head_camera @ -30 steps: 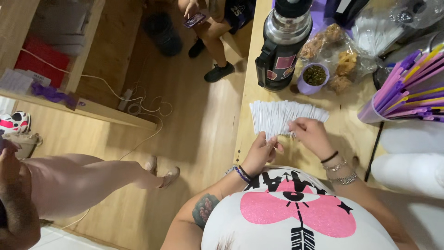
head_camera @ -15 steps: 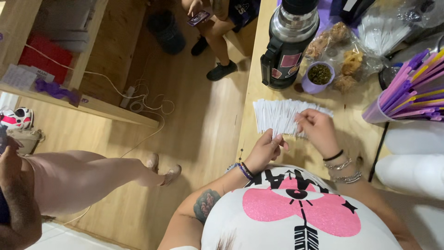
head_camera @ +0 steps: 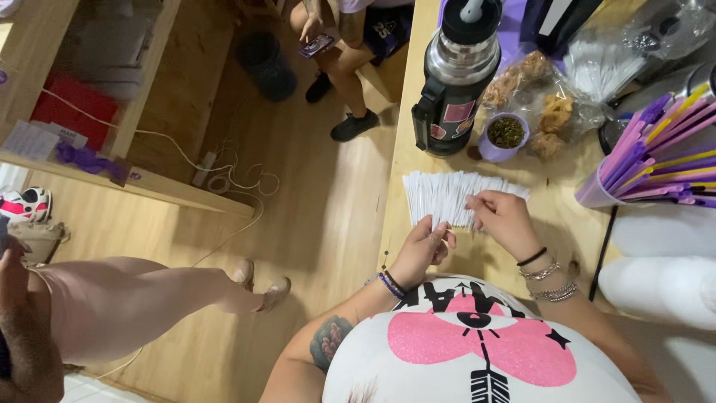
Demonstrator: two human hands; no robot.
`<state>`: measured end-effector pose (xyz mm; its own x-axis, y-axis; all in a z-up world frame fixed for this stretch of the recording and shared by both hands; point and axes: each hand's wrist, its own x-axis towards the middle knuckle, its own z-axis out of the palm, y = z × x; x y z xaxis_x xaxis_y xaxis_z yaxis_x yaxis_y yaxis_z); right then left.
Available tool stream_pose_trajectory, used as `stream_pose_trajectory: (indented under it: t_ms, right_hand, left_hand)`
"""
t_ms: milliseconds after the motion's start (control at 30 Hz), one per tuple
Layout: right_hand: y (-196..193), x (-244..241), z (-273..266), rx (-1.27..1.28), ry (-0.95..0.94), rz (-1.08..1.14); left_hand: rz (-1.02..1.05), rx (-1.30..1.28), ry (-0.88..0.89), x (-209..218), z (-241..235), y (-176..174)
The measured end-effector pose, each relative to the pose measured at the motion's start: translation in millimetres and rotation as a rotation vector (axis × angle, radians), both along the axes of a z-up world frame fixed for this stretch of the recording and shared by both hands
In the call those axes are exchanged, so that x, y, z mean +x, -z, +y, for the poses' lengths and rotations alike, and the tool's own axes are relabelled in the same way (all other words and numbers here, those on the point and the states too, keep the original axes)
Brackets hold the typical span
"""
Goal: The person organizes white paper packets on a wooden counter, folding some by hand and placing them into a stack.
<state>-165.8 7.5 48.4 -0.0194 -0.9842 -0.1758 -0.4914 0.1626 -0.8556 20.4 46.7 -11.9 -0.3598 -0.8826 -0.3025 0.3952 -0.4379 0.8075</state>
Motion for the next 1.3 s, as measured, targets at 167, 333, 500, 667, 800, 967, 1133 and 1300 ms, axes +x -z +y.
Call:
stream_pose_trajectory:
  t_ms: [167, 333, 500, 667, 800, 967, 1133, 1300]
  right_hand:
    - [-6, 7, 3, 0.078, -0.069, -0.178]
    - [-3, 14, 6, 0.071, -0.112, -0.247]
    - [11, 10, 4, 0.046, -0.071, -0.304]
    - [4, -9, -11, -0.018, 0.071, -0.354]
    - [22, -29, -30, -0.068, 0.025, -0.095]
    - [39, -15, -9, -0.028, 0.065, 0.145]
    - [2, 18, 19, 0.042, -0.024, -0.156]
    - [12, 22, 31, 0.035, -0.011, -0.162]
  left_hand:
    - [-0.007, -0.013, 0.008, -2, -1, 7]
    - [-0.032, -0.024, 0.031, -2, 1, 3]
    - [-0.043, -0.010, 0.033, -2, 2, -4]
    - [-0.079, -0.004, -0.005, -1, 1, 10]
    - [-0.127, 0.021, -0.070, 4, 1, 1]
    - [-0.129, 0.007, -0.115, 5, 6, -25]
    - [-0.222, -0.093, -0.115, 4, 13, -25]
    - [-0.267, -0.093, -0.088, -1, 27, -29]
